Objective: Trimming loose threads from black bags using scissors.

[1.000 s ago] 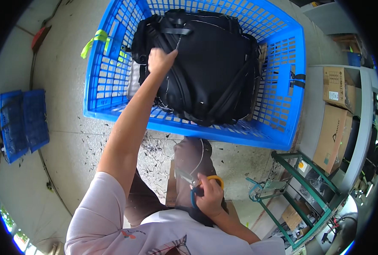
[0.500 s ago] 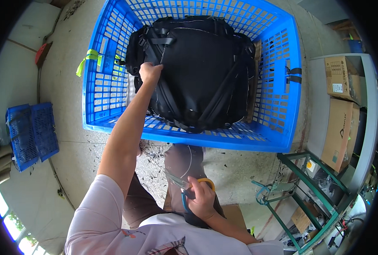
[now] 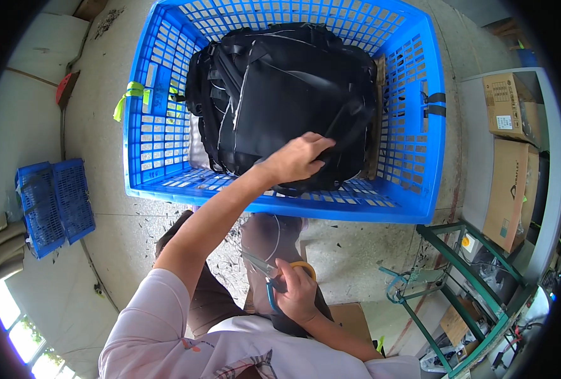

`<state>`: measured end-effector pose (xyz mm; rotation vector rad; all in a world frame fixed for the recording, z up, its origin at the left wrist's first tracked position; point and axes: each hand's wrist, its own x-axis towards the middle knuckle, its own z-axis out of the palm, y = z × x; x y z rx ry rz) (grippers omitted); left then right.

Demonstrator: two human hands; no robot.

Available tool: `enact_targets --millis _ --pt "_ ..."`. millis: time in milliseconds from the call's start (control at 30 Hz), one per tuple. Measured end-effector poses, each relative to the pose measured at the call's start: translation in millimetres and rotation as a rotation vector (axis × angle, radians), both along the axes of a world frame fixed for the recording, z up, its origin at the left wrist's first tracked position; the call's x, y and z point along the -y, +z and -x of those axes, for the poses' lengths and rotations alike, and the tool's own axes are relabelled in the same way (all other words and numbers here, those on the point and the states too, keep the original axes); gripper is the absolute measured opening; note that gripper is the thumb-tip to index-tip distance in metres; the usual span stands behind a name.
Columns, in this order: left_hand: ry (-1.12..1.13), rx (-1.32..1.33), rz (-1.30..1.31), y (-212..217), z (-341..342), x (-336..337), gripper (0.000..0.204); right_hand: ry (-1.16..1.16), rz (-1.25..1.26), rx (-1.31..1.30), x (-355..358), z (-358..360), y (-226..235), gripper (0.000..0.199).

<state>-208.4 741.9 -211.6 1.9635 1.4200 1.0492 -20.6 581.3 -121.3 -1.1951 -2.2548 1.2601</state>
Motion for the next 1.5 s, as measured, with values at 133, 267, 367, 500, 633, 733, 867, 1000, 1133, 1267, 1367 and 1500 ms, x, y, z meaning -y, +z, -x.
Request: enact_targets --millis 133,267,367,500,633,733,867,1000,1133,1267,1367,1500 --pt "1.05 -0.127 0.043 -13 63 21 0.038 -0.047 0.01 -0.014 1 -2 -1 0.046" --pt "0.999 -0.134 0.573 -52 89 26 0.061 -0.019 0.028 -0.016 3 1 -2 0.048" --pt "1.073 -0.255 0.666 -50 70 10 0.062 -0.023 0.022 -0.027 3 1 -2 0.049" --pt "1.155 -0.498 0.712 -35 33 -1 0.062 -0.036 0.002 -0.041 3 -1 -2 0.048" --pt "1.098 -0.401 0.835 -47 23 -2 0.064 -0.039 -0.047 -0.073 4 -1 -3 0.048" --pt "1.089 -0.189 0.924 -48 27 0 0.06 -0.052 -0.027 -0.06 3 -1 -6 0.048" --pt "1.02 -0.06 0.706 -45 45 10 0.047 -0.065 -0.059 -0.082 5 0 -8 0.047" --pt "0.807 -0.397 0.482 47 82 24 0.028 -0.121 -0.016 -0.117 3 0 -13 0.045" --pt "0.404 -0.451 0.379 187 100 57 0.02 -0.265 0.131 -0.342 -7 -15 -19 0.046" --pt "0.301 -0.501 0.417 314 105 124 0.013 -0.265 -0.326 -0.613 -85 -10 42 0.053" --pt "0.221 -0.525 0.448 394 99 176 0.012 -0.098 -0.68 -0.804 -137 -17 118 0.062" --pt "0.12 -0.521 0.54 490 78 235 0.022 0.263 -0.312 -0.947 -132 5 172 0.076"
